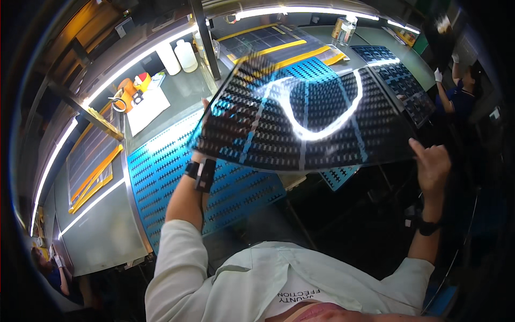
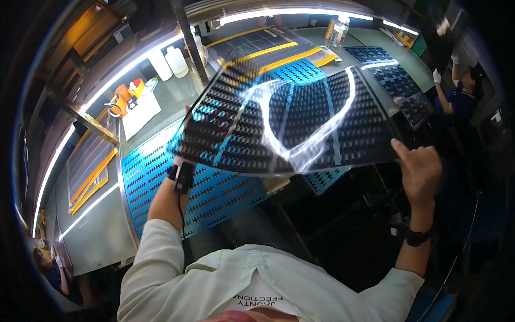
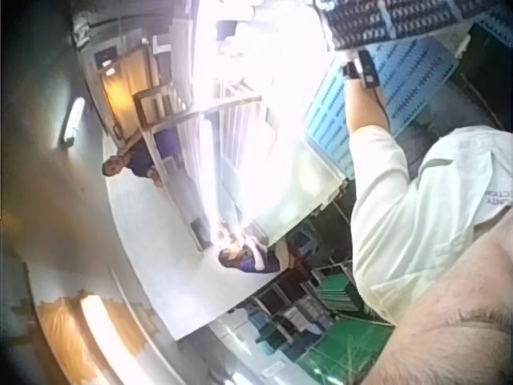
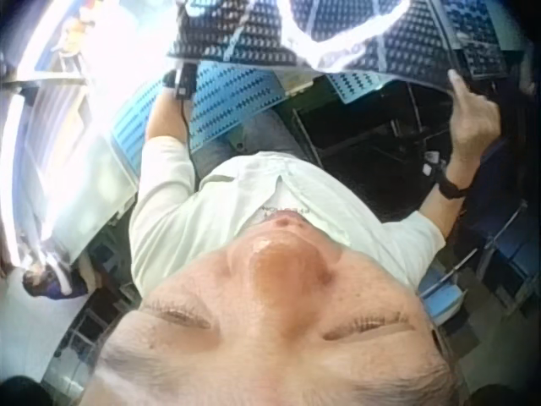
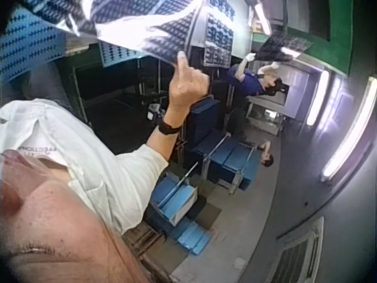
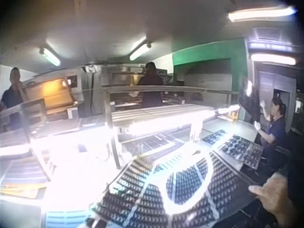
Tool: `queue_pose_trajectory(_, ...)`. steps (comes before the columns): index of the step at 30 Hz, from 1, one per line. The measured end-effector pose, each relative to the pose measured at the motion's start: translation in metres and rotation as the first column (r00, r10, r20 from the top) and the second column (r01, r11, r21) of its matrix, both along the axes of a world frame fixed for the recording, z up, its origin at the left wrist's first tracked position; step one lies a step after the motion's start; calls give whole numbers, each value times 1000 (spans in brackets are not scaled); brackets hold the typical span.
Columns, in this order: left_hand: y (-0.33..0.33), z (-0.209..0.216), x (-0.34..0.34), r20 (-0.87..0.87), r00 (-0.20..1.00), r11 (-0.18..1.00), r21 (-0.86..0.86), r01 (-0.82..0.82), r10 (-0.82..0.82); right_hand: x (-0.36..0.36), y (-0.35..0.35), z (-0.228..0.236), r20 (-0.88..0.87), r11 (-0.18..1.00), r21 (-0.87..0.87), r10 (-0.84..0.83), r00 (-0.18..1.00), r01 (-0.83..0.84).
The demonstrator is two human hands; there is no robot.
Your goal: Inspecting and sorting large electronic circuit board panels from a storage rack to an inspection station.
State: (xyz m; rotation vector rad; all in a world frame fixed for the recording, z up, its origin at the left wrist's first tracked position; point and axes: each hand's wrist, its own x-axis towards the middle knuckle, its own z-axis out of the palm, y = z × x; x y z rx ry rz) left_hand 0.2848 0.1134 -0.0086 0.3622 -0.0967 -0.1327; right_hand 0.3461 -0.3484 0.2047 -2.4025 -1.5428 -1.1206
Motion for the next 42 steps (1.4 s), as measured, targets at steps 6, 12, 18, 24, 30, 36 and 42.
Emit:
queue_pose_trajectory(6, 5, 2, -4, -518, 847, 684, 661, 309, 118, 9, -4, -72, -471, 987, 159, 84, 878, -10)
queue_pose_trajectory(12, -9, -19, -41, -414, 857, 412, 869, 272, 307, -9, 8, -91, -664, 922, 319, 51, 746, 221)
queue_pose_trajectory(18, 60, 63, -214, -313, 821, 209, 948, 240, 477, -39, 25, -131, -942, 687, 313, 314, 122, 656)
queue_pose_trajectory(24, 127, 35, -340, -409, 623, 550, 834, -41, 667, -86, 98, -225, -863, 874, 146, 342, -372, 463)
queue_pose_trajectory(30, 196, -10, -349, 48, 403, -84, 994, 72, 914, -114, 145, -248, -797, 868, 202, 416, -439, 454)
queue_pose_trajectory(36, 212, 11, -322, 136, 437, -111, 990, -83, 889, -91, 155, -255, -976, 877, 206, 216, 27, 433)
queue_pose_trajectory(42, 214, 14, -312, 101, 433, -47, 990, -135, 896, -94, 154, -267, -982, 892, 184, 184, 39, 412)
